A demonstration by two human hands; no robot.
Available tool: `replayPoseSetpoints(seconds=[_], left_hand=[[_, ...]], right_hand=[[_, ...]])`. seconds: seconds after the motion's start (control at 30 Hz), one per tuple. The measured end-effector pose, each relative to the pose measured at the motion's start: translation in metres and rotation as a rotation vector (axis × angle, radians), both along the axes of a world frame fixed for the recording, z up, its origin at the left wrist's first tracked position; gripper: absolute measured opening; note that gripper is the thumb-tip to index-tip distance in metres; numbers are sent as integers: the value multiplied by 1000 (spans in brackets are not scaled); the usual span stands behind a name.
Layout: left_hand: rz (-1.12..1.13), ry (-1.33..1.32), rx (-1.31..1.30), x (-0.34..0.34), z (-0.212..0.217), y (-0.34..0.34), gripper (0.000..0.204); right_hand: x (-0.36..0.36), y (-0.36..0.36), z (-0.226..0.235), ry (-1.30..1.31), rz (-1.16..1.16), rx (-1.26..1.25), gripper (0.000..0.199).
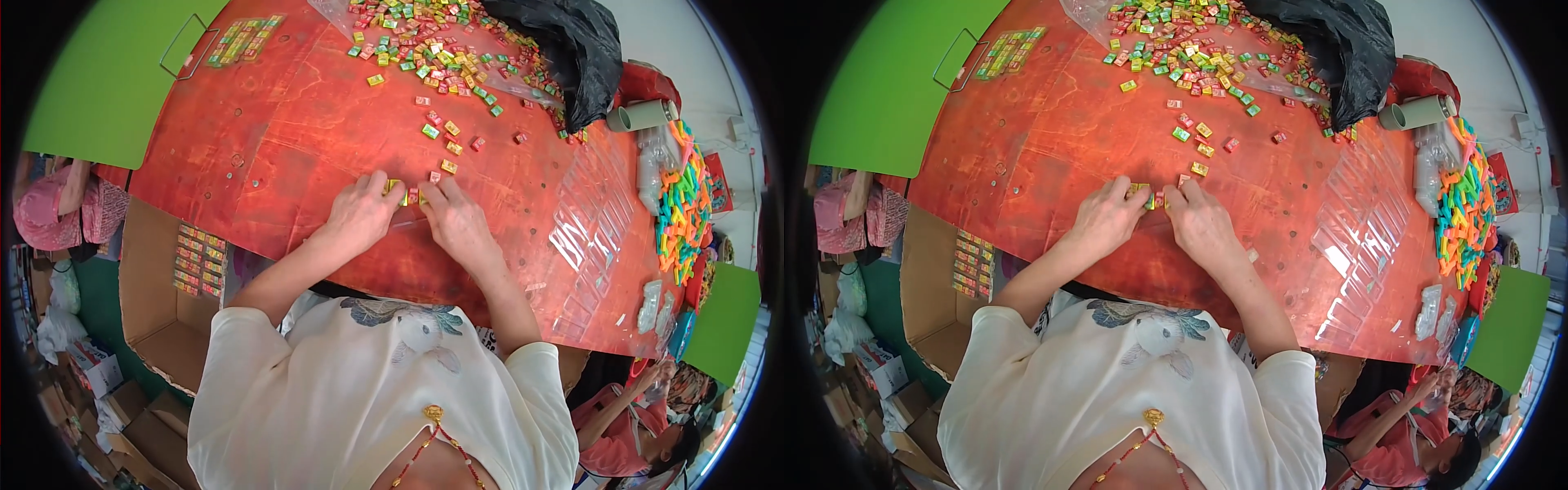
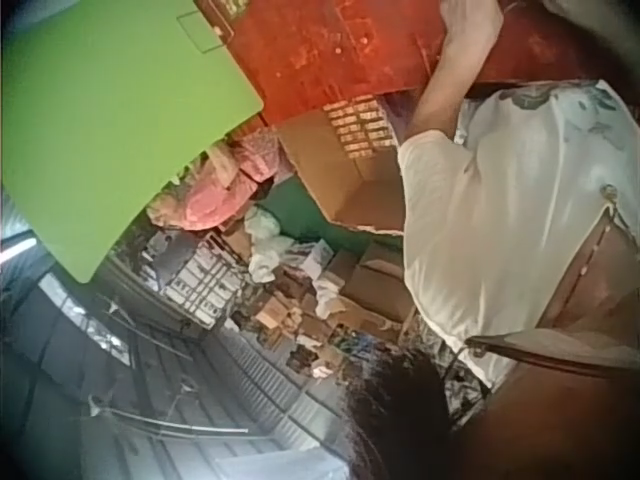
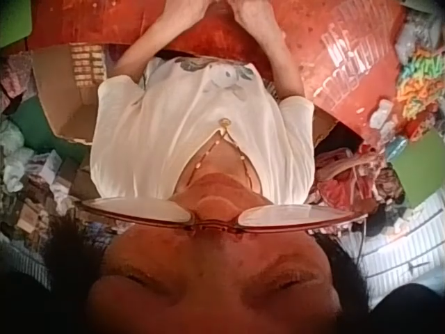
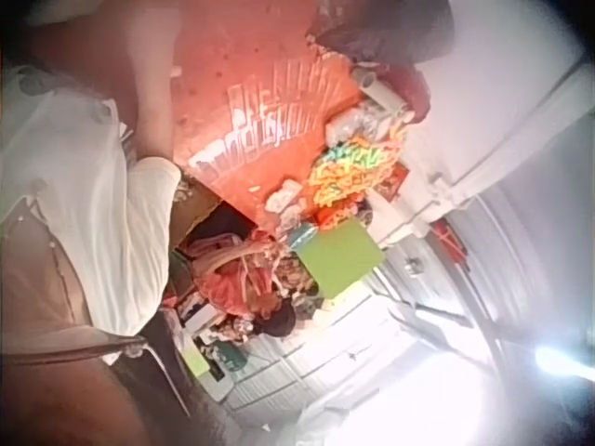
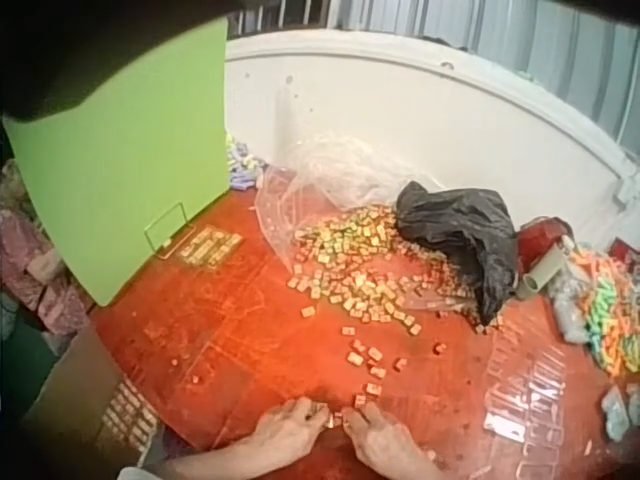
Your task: Arrange small colorful square toy blocks into a transparent plastic sorting tray.
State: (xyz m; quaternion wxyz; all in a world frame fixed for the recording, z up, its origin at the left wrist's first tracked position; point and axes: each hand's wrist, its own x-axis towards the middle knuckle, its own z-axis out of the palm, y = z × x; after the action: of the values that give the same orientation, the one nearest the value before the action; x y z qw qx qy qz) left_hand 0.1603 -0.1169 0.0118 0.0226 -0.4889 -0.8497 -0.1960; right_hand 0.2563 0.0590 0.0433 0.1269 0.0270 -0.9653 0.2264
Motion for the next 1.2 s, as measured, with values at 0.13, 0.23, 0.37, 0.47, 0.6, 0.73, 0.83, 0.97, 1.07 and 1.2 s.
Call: replayPoseSetpoints(seconds=[0.13,0.23,0.37,0.47,0.6,0.73,0.83,0.97,1.07,1.2], left_hand=[[-3,49,-31,10,-7,-3,33],[-15,75,-42,10,-6,0,34],[-22,73,-36,9,-8,0,35],[-14,100,-28,6,-9,3,28],[-18,51,-9,2,-3,5,39],[46,-249,-6,-11,20,-17,62],[138,-288,-151,-20,23,-30,68],[136,-265,-192,-16,15,-27,66],[123,-207,-185,-13,10,-13,65],[135,-221,-222,-11,10,0,62]], right_hand=[[11,3,-24,-108,1,49,31],[15,4,-25,-84,-5,47,32],[14,5,-29,-81,-14,53,34],[11,4,-31,-37,8,101,33],[12,3,-33,-15,-42,161,40],[16,9,-18,-57,-84,99,47],[2,8,-13,49,-64,48,51],[-16,-4,-8,-108,-43,50,57],[-21,-7,-15,-94,-46,122,60],[-13,-12,-19,-90,-85,163,55]])
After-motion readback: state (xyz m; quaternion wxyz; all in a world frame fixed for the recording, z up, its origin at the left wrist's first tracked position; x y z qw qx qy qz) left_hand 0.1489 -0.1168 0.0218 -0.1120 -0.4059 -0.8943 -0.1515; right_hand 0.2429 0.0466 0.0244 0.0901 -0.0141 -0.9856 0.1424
